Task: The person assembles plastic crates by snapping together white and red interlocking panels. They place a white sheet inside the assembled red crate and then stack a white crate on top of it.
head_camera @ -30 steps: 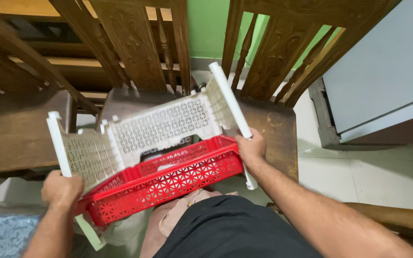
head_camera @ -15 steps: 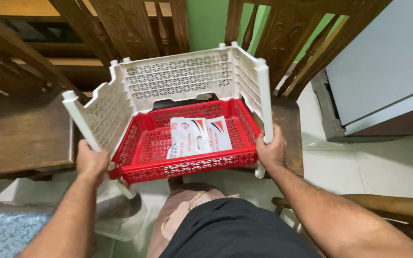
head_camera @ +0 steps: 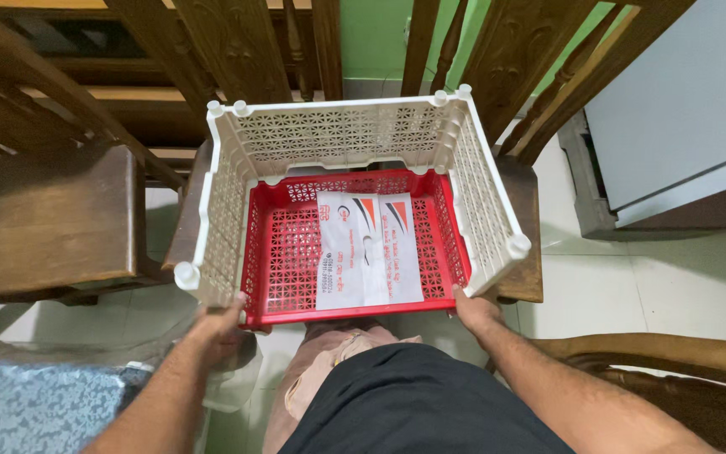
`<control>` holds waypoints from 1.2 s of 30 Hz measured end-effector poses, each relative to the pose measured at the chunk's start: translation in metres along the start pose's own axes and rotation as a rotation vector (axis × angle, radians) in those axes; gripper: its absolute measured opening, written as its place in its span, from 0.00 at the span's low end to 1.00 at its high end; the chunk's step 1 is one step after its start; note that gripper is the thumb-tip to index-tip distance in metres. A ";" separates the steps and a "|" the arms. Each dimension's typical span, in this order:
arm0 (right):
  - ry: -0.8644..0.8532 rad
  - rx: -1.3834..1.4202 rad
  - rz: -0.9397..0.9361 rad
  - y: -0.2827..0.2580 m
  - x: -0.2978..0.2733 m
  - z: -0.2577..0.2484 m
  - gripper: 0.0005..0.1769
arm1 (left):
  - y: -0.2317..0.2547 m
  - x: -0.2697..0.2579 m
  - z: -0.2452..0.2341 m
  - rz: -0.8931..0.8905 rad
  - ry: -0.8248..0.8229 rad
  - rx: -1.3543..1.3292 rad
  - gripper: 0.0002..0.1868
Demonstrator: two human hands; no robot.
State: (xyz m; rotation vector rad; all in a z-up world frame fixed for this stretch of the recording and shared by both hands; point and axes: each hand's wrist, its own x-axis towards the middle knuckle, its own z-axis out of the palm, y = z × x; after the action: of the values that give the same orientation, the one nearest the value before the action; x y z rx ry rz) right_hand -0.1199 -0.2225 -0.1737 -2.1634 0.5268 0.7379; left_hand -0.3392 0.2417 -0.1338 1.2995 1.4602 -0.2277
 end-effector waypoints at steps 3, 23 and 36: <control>-0.249 0.434 0.118 0.013 0.030 0.011 0.31 | -0.023 0.026 0.017 -0.050 -0.145 -0.161 0.41; -0.394 0.353 -0.379 -0.224 -0.079 0.080 0.17 | 0.149 0.043 -0.044 0.606 -0.037 -0.068 0.27; -0.217 -0.940 -1.115 -0.461 -0.108 0.144 0.21 | 0.316 0.011 0.019 0.891 -0.069 0.632 0.25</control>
State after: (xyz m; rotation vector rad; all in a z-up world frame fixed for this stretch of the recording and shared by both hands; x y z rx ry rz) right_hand 0.0177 0.1858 0.0685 -2.5929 -1.3127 0.5660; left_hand -0.0769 0.3533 0.0052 2.2966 0.6359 -0.1323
